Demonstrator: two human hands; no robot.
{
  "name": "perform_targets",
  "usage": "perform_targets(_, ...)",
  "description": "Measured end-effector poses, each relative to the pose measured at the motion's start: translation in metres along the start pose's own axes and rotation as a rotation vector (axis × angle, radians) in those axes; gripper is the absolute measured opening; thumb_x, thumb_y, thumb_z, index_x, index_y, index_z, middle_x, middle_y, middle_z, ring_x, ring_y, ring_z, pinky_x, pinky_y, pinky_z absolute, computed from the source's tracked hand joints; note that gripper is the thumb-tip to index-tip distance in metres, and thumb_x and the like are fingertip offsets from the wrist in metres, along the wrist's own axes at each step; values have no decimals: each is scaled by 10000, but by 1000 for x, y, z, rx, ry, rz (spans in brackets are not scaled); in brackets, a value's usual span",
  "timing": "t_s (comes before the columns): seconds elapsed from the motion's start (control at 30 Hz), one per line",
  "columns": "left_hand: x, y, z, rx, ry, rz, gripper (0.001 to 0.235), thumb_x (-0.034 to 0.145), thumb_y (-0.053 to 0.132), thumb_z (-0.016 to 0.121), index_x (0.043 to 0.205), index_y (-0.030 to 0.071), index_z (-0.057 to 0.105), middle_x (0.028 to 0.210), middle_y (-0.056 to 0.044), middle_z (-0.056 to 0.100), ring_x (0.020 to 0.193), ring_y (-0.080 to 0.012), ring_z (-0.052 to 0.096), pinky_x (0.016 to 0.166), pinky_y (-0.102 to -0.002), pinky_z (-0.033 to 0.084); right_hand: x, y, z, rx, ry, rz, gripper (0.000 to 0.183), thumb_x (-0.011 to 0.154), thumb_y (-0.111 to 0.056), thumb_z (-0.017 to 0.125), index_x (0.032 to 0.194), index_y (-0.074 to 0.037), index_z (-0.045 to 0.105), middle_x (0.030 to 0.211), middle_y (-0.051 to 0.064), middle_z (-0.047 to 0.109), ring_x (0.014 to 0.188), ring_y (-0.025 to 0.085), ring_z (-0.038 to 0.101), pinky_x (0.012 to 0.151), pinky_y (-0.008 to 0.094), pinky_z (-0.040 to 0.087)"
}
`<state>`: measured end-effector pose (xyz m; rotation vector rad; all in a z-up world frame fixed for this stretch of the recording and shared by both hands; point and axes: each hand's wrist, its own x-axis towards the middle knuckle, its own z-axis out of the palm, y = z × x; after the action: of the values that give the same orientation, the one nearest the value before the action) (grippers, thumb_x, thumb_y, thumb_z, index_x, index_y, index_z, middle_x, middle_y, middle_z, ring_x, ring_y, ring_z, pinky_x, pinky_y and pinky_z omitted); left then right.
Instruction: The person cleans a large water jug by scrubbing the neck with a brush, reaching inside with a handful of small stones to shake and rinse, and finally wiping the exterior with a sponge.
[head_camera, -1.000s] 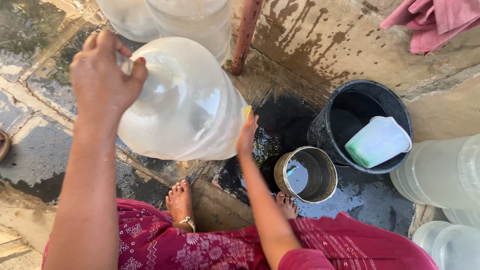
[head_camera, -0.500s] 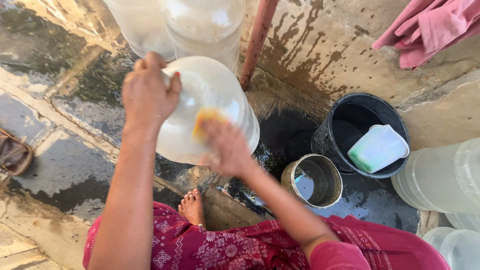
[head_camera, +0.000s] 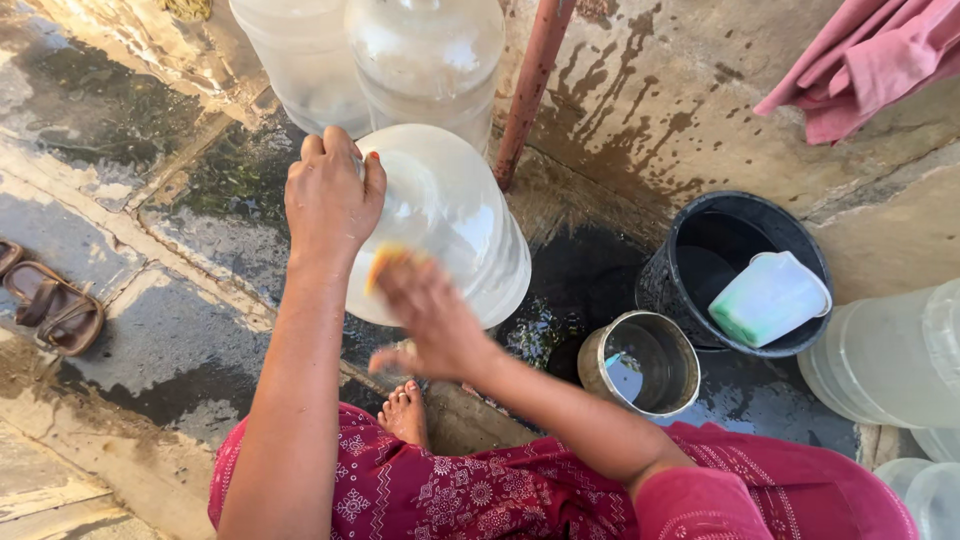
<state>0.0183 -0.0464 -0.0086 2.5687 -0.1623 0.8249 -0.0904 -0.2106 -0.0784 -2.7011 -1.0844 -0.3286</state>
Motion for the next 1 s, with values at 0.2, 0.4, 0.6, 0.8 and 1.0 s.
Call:
perform_targets(0.2, -2, 4, -6, -11, -48, 40, 267, 969, 259, 703, 993, 22, 583, 924, -200, 634, 780, -415, 651, 755, -506, 535, 34, 54, -15, 111, 119, 166, 1001, 878, -716, 543, 1542, 6, 343, 1623, 197, 330, 1543, 378, 224, 1252, 517, 157)
perform_targets(0.4, 1, 7, -1, 72, -48, 11, 271, 994, 259, 703, 1026, 12, 598, 974, -215, 641, 800, -415, 666, 745, -508, 535, 91, 83, -20, 214, 54, 209, 737, 1072, -581, 397, 1642, -113, 392, 1665, 124, 421, 1586, 298, 314, 1322, 467, 193)
perform_targets(0.6, 0, -15, -11, 47, -70, -5, 239, 1027, 242, 704, 1024, 20, 617, 1014, -202, 651, 819, -395, 668, 762, -497, 539, 3, 0, 17, 149, 307, 104, 985, 959, -782, 298, 1641, -73, 248, 1701, 181, 281, 1607, 346, 231, 1326, 481, 141)
perform_targets(0.8, -7, -28, -20, 83, -151, 22, 177, 1002, 186, 695, 999, 29, 615, 994, -154, 642, 789, -311, 666, 757, -468, 540, -38, 75, 127, 426, 746, 329, 815, 1105, -633, 173, 1671, -50, 120, 1749, 194, 108, 1645, 333, 91, 1355, 480, 42)
perform_targets(1.0, -6, -37, -32, 28, -168, 25, 187, 1022, 194, 711, 1023, 37, 609, 999, -153, 650, 887, -309, 677, 808, -465, 542, -82, 175, 214, 1171, 615, 925, 887, 1037, -667, 8, 1636, -41, 197, 1713, 168, 192, 1584, 341, 145, 1287, 443, 90)
